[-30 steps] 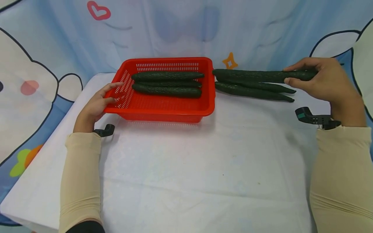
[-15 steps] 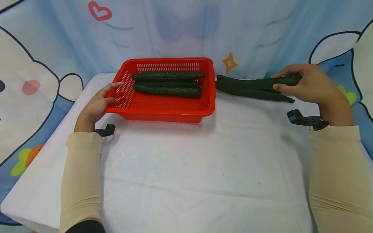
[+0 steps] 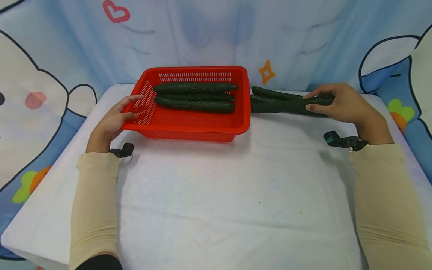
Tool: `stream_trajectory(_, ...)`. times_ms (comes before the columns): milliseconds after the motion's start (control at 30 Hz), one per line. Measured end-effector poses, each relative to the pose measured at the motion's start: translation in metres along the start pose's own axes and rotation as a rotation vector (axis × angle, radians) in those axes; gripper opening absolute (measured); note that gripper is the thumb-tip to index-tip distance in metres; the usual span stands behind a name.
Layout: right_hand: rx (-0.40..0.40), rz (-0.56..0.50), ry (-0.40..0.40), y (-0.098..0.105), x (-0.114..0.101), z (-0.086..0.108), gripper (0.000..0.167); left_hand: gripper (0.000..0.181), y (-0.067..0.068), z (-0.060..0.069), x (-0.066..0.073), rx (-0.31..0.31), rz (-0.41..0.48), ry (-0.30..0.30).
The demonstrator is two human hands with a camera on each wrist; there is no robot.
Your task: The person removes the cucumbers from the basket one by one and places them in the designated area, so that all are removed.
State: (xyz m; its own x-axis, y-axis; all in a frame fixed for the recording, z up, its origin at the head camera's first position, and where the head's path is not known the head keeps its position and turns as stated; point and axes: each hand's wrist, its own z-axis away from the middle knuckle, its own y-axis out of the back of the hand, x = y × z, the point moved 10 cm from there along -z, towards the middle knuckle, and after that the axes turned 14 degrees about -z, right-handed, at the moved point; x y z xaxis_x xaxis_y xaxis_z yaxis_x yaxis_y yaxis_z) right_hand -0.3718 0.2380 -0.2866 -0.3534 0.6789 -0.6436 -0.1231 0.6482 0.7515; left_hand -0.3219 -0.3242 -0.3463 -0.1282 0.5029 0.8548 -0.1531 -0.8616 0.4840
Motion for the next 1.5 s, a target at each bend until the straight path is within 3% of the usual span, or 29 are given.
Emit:
stream_trajectory(333,-0.073,0.023,-0.119,-0.005,0.031,0.0,0.048,0.058,0.001,0.0,-0.002,0.007,-0.004,0.012)
stream_trajectory(633,-0.083,0.06,-0.249,-0.011,0.055,0.006,0.058,0.058,0.0,0.002,0.0,0.002,-0.002,0.02)
stream_trajectory(933,-0.09,0.101,-0.246,-0.014,0.065,0.005,0.057,0.059,0.001,0.003,0.0,0.008,-0.012,0.021)
stream_trajectory(1500,-0.094,0.066,-0.238,-0.023,0.074,0.001,0.053,0.058,0.001,0.002,-0.001,0.016,-0.009,0.039)
